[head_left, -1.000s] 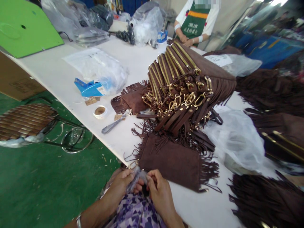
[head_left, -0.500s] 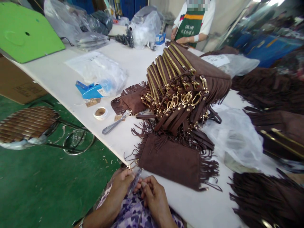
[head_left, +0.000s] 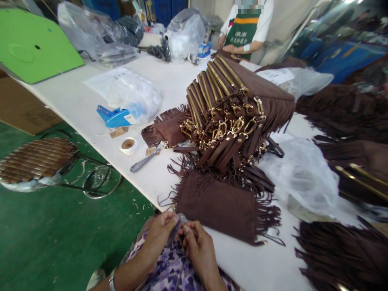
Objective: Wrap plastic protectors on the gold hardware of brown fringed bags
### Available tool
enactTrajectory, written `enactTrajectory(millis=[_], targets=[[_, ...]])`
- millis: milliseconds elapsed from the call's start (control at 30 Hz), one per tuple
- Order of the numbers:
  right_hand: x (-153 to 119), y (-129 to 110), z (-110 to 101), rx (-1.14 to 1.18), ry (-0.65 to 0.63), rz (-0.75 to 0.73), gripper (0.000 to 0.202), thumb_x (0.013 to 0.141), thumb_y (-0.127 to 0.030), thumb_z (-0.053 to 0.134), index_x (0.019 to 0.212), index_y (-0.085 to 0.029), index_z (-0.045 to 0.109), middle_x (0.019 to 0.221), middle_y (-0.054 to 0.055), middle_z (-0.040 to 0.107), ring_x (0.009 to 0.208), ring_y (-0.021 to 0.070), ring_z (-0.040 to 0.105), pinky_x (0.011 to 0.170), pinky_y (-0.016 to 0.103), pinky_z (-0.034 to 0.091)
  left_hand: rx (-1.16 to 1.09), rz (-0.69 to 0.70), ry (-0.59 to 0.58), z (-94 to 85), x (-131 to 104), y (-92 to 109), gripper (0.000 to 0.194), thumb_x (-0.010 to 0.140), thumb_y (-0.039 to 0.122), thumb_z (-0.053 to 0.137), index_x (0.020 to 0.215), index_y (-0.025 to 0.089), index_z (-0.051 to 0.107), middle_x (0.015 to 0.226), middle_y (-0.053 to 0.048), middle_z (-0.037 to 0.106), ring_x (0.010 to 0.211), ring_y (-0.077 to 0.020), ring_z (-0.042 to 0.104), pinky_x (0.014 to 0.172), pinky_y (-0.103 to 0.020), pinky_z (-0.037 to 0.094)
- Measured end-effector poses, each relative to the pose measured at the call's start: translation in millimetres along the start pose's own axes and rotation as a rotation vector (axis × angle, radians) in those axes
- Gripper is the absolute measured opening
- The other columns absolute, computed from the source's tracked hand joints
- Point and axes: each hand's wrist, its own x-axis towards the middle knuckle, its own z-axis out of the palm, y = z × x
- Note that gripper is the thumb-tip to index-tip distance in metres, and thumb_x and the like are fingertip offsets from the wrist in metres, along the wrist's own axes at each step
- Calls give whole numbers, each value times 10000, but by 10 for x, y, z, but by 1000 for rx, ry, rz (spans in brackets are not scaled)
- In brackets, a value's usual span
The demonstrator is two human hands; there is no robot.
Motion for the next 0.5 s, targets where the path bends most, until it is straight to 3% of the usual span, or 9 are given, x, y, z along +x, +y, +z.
enactTrajectory(millis=[100, 233, 367, 500], targets=[[47, -14, 40, 28, 24, 16, 317, 952, -471, 452, 847, -199, 578, 591, -17, 613, 467, 120, 521, 447, 197, 368, 10, 62, 2, 14, -2, 18, 304, 743, 442, 677, 838, 155, 637, 736, -36, 693, 681, -183, 629, 644, -259, 471], [83, -18, 94, 87, 58, 47, 329, 935, -491, 478, 830, -194, 572, 576, -15, 625, 462, 115, 527, 436, 190, 362, -39, -41, -37, 21, 39, 4, 275, 717, 424, 681, 799, 169, 617, 622, -1, 651, 545, -160, 585, 536, -247, 433], [113, 59, 166, 191, 40, 132, 395, 910, -560, 470, 826, -187, 570, 477, -43, 567, 332, 80, 386, 348, 181, 261, -30, -108, -58, 15, 81, 16, 237, 732, 410, 632, 760, 182, 575, 574, 4, 645, 493, -152, 561, 512, -249, 420], [186, 203, 265, 421, 28, 249, 433, 826, -609, 506, 707, -193, 511, 388, -65, 493, 259, 55, 274, 307, 179, 182, 100, -26, -47, 21, 106, 25, 231, 751, 411, 588, 732, 182, 564, 542, 6, 626, 487, -158, 553, 511, -260, 419]])
